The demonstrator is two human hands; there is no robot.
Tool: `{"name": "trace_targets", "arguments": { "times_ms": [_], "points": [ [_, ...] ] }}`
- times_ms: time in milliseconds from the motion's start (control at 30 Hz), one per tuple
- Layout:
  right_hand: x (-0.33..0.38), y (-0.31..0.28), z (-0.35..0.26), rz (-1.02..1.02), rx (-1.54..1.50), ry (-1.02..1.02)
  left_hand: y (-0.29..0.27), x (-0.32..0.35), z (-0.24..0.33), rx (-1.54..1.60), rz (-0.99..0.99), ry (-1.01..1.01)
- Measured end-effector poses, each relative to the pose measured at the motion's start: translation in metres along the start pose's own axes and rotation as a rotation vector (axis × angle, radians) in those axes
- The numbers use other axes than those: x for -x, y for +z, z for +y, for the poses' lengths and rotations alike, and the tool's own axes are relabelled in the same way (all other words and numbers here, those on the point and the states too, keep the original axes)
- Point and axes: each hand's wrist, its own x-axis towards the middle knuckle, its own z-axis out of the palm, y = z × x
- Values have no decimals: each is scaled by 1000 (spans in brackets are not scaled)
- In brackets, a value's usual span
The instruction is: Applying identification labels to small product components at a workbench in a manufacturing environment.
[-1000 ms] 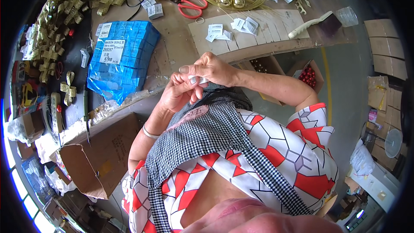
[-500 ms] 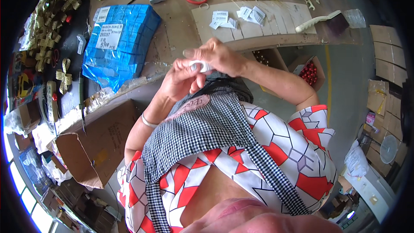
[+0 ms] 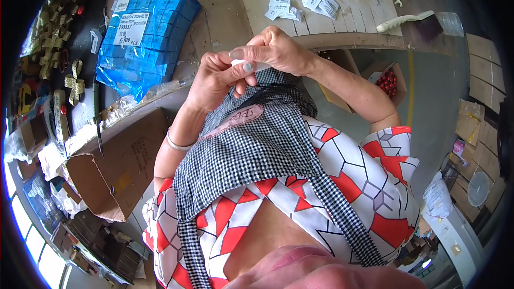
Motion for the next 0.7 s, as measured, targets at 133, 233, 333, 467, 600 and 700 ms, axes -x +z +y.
{"name": "trace_targets", "arguments": {
  "times_ms": [133,233,333,467,600,700],
  "points": [
    [2,2,-9,95,196,-25,-5,-3,-17,257,2,-49],
    [2,3,-18,56,243,3,-1,2,-11,126,45,29],
    [1,-3,-17,64,80,26,-3,-1,-8,255,33,23],
    [12,-9,-23,108,-418,51,-3,1,-10,431,5,66],
    [16,-2,-12,136,-599,-27,-6,2,-10,489,-33,60],
    [16,-1,-3,36,-741,-130,-3,2,-12,559,-45,78]
  ]
}}
